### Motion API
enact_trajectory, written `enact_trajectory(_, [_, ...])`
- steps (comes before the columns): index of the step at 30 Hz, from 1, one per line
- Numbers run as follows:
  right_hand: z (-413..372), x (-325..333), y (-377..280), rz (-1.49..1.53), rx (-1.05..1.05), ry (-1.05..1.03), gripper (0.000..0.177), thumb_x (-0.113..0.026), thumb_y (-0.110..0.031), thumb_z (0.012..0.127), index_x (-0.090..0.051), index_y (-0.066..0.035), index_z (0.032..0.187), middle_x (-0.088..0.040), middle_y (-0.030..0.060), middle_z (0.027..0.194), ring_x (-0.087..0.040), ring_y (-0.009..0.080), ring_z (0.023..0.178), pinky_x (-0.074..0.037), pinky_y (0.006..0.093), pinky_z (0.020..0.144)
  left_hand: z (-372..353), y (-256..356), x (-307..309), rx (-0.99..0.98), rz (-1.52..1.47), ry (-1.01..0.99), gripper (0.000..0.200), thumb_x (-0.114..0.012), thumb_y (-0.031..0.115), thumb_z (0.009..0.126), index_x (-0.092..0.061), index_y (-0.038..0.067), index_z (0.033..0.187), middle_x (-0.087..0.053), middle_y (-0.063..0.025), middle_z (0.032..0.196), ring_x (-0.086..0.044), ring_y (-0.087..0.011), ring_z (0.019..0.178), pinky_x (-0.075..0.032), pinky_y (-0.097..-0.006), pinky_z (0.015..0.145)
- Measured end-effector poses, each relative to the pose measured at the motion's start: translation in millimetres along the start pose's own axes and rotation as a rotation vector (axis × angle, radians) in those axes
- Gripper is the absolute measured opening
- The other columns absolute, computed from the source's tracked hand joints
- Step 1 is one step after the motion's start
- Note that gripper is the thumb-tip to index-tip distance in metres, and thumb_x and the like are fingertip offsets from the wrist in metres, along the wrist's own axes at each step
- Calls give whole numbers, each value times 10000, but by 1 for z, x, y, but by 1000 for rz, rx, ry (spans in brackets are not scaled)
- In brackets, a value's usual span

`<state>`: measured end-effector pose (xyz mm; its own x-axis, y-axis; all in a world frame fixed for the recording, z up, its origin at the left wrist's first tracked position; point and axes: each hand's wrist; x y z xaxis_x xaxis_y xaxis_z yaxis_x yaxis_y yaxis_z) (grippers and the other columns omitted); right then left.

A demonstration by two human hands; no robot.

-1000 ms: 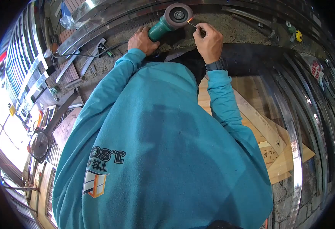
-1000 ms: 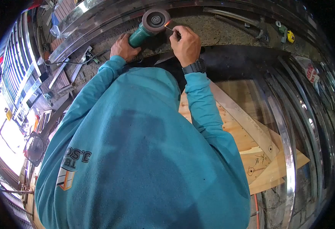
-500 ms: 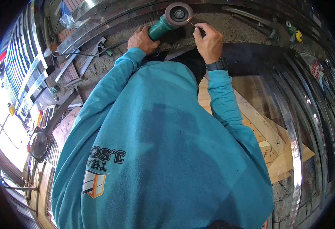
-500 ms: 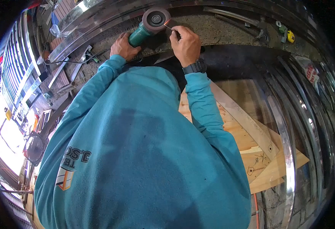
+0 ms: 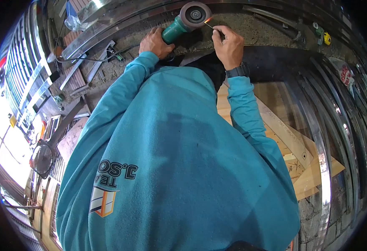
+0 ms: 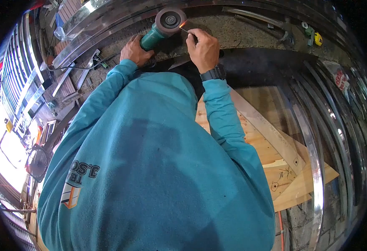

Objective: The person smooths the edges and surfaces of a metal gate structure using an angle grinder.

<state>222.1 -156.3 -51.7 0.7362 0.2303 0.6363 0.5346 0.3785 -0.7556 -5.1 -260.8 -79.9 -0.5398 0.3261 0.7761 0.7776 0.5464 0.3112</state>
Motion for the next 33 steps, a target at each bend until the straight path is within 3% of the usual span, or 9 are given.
enact_trajectory(12, [-2, -2, -3, 9, -52, -34, 145, -673, -171, 888, -735, -64, 965, -673, 164, 707, -676, 276, 606, -498, 363, 568, 1, -2, -2, -27, -11, 28, 737, -777, 429, 704, -578, 67, 1314, -600, -155, 1285, -609, -364, 1166, -503, -446, 1012])
enact_trajectory(14, [-2, 0, -9, 14, -168, -113, 152, -665, -135, 856, -709, -30, 957, -711, 188, 862, -690, 373, 774, -545, 426, 679, 2, -5, -7, -24, -5, 53, 735, -777, 426, 709, -574, 69, 1319, -597, -150, 1293, -605, -360, 1175, -500, -446, 1017])
enact_trajectory(21, [-5, -5, -9, 13, -201, -117, 164, -650, -155, 862, -718, -43, 961, -706, 197, 836, -694, 368, 753, -544, 424, 684, -1, 1, 2, -6, -14, 6, 738, -778, 427, 712, -571, 69, 1324, -580, -157, 1329, -596, -363, 1192, -493, -445, 1031])
enact_trajectory(23, [-8, -11, -4, 167, -347, -206, 162, -626, -156, 894, -716, -36, 953, -707, 145, 770, -655, 268, 594, -512, 349, 575, 0, 0, -1, -8, 7, 30, 740, -779, 429, 709, -570, 66, 1319, -578, -162, 1332, -593, -363, 1196, -491, -446, 1033])
enact_trajectory(24, [-7, -7, -9, 164, -348, -205, 162, -626, -156, 894, -716, -36, 953, -707, 145, 770, -655, 268, 594, -512, 349, 575, 0, 0, -1, -10, 5, 30, 740, -779, 429, 709, -570, 66, 1319, -578, -162, 1332, -593, -363, 1196, -491, -446, 1033])
enact_trajectory(26, [-4, 5, -19, 1082, -1032, -508, 170, -596, -154, 937, -699, -23, 975, -656, 71, 717, -522, 123, 491, -412, 243, 480, 2, -1, 0, -4, -29, -12, 744, -781, 432, 708, -565, 63, 1317, -578, -167, 1330, -584, -365, 1208, -490, -450, 1033])
enact_trajectory(27, [-3, 15, -37, 1217, -1099, -473, 171, -571, -145, 970, -668, -11, 1015, -598, 34, 706, -429, 48, 483, -316, 188, 438, 1, -1, -1, -4, -32, -9, 744, -781, 432, 708, -565, 63, 1317, -578, -167, 1330, -584, -365, 1208, -490, -450, 1033])
enact_trajectory(31, [0, 48, -90, 1463, -1062, -471, 185, -562, -143, 979, -646, 4, 1053, -623, 73, 718, -444, 70, 474, -325, 206, 424, 1, -5, -7, -23, -19, 82, 698, -775, 394, 712, -584, 99, 1315, -615, -149, 1274, -606, -353, 1175, -493, -453, 1011])
enact_trajectory(33, [7, 68, -120, 1502, -925, -470, 192, -539, -142, 998, -617, 15, 1075, -652, 115, 739, -475, 80, 472, -354, 212, 419, 2, -6, -8, -48, -23, 103, 697, -775, 391, 708, -586, 101, 1312, -617, -151, 1267, -607, -355, 1172, -494, -455, 1007])
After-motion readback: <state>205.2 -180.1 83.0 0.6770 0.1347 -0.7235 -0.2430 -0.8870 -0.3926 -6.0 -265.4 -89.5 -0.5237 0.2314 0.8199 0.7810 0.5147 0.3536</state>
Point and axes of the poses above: each hand's wrist, its own z-axis towards the middle knuckle, its own x-axis out of the back of the hand, y = z × x
